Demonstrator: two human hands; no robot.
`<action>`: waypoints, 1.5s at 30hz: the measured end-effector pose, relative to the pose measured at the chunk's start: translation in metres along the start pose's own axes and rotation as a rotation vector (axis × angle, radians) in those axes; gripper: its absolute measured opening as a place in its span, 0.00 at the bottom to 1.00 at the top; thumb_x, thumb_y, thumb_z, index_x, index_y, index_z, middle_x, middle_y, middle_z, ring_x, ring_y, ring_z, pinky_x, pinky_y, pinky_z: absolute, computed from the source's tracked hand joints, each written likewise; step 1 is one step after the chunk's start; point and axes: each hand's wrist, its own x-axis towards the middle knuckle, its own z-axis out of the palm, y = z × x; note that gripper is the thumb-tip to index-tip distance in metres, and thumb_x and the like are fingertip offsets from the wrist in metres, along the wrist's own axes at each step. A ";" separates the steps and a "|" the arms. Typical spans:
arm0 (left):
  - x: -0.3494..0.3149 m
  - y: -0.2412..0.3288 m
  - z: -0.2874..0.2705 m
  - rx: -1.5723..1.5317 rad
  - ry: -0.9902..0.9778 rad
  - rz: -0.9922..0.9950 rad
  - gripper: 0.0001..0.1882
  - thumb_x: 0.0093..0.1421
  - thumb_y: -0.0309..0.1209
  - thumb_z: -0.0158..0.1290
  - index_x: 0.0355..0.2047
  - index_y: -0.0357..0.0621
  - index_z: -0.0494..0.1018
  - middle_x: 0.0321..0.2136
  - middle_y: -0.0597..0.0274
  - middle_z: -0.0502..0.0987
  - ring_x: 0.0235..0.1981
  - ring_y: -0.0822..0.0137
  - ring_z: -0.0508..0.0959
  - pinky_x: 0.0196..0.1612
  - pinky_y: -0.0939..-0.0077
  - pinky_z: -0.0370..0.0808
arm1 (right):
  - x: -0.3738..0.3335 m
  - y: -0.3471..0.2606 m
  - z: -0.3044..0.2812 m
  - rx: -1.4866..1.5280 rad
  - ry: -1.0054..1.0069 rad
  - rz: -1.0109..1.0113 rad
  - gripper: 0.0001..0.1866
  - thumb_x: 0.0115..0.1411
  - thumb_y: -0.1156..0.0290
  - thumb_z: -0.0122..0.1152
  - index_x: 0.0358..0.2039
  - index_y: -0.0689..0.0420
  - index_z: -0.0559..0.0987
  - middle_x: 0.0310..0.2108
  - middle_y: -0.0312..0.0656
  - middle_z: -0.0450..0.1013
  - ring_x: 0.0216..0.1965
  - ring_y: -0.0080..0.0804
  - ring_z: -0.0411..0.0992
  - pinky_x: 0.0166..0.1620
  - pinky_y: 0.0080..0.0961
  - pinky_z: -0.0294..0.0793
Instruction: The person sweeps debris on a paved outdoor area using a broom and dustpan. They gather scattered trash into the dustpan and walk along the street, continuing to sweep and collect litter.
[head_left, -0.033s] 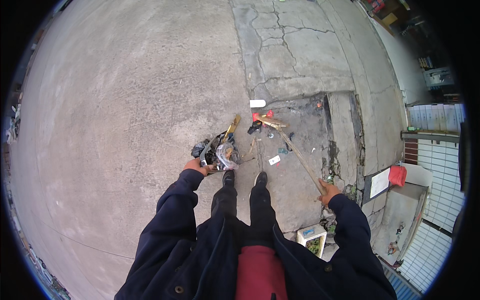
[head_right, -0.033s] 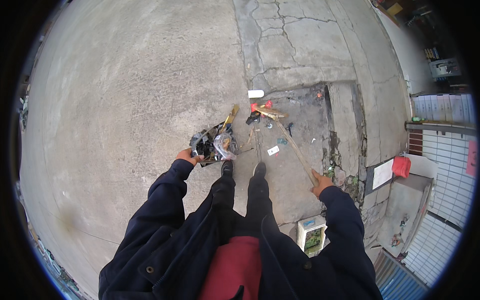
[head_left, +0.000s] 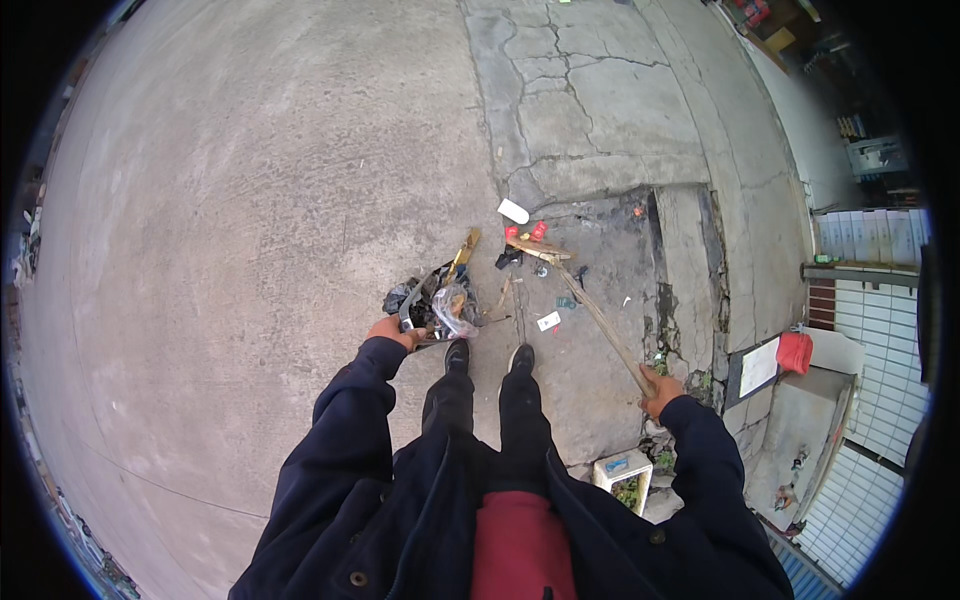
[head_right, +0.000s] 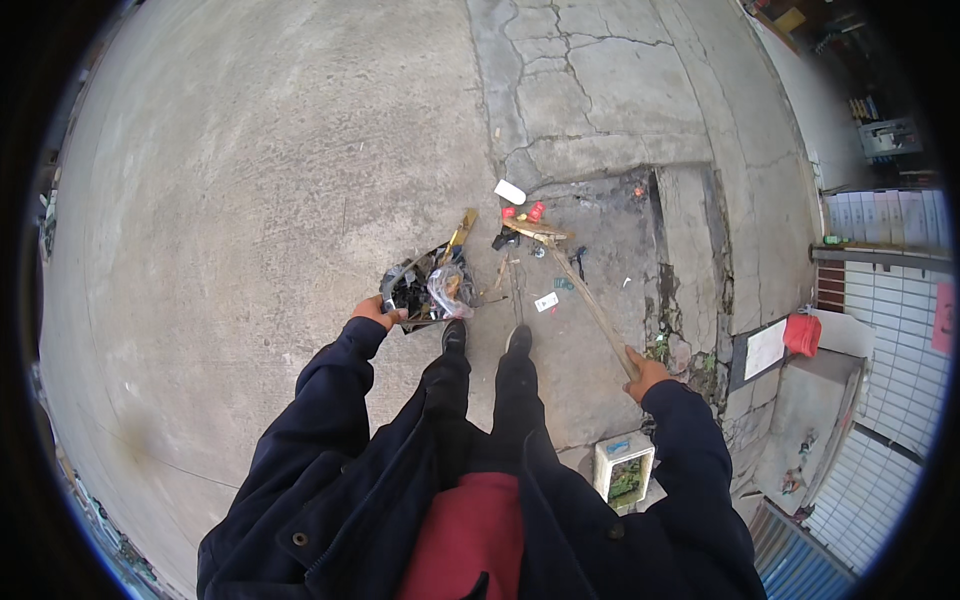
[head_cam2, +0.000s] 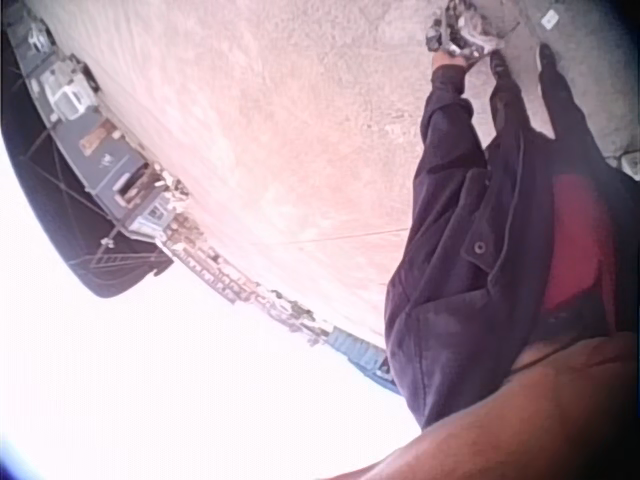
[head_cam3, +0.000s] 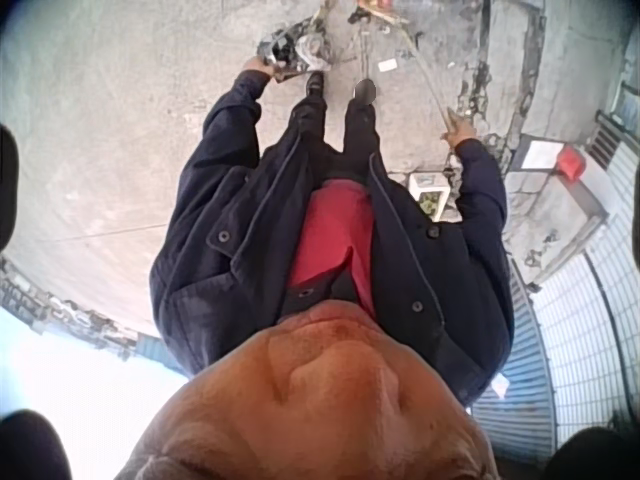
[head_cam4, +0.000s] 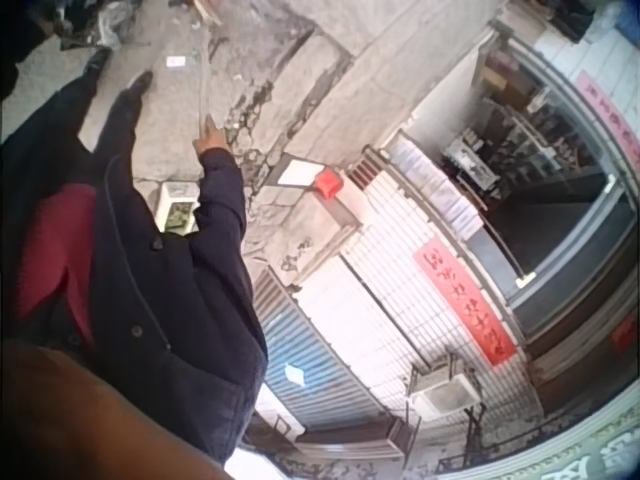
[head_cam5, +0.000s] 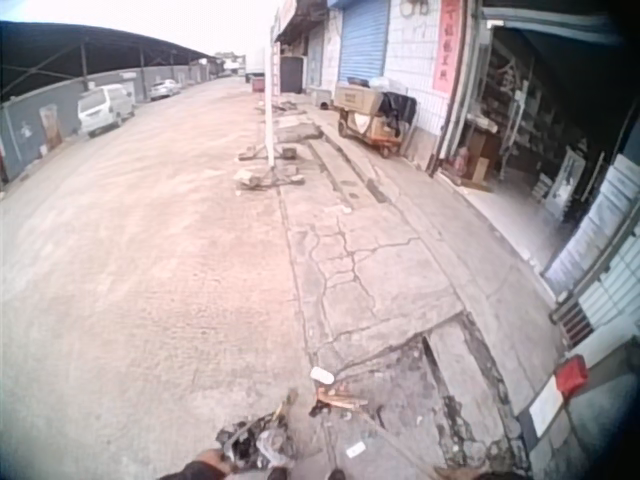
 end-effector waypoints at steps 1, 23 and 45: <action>0.003 -0.002 0.000 -0.023 0.013 -0.020 0.31 0.49 0.53 0.60 0.37 0.35 0.77 0.33 0.43 0.79 0.39 0.47 0.79 0.44 0.60 0.74 | -0.013 0.003 -0.001 -0.033 0.014 -0.032 0.45 0.48 0.73 0.67 0.66 0.47 0.58 0.38 0.62 0.76 0.39 0.54 0.76 0.45 0.33 0.74; 0.032 0.027 0.010 0.112 0.078 -0.085 0.36 0.52 0.54 0.57 0.46 0.29 0.70 0.41 0.35 0.76 0.46 0.43 0.76 0.49 0.58 0.72 | -0.022 -0.007 0.006 0.140 -0.025 -0.152 0.44 0.51 0.76 0.64 0.67 0.43 0.56 0.38 0.50 0.77 0.26 0.33 0.74 0.32 0.28 0.74; 0.038 0.028 0.011 0.049 0.036 -0.073 0.38 0.51 0.47 0.59 0.51 0.27 0.62 0.44 0.31 0.74 0.48 0.40 0.75 0.52 0.57 0.70 | 0.015 -0.104 0.106 0.530 -0.264 0.174 0.45 0.52 0.78 0.61 0.69 0.49 0.52 0.23 0.46 0.73 0.15 0.28 0.69 0.19 0.27 0.69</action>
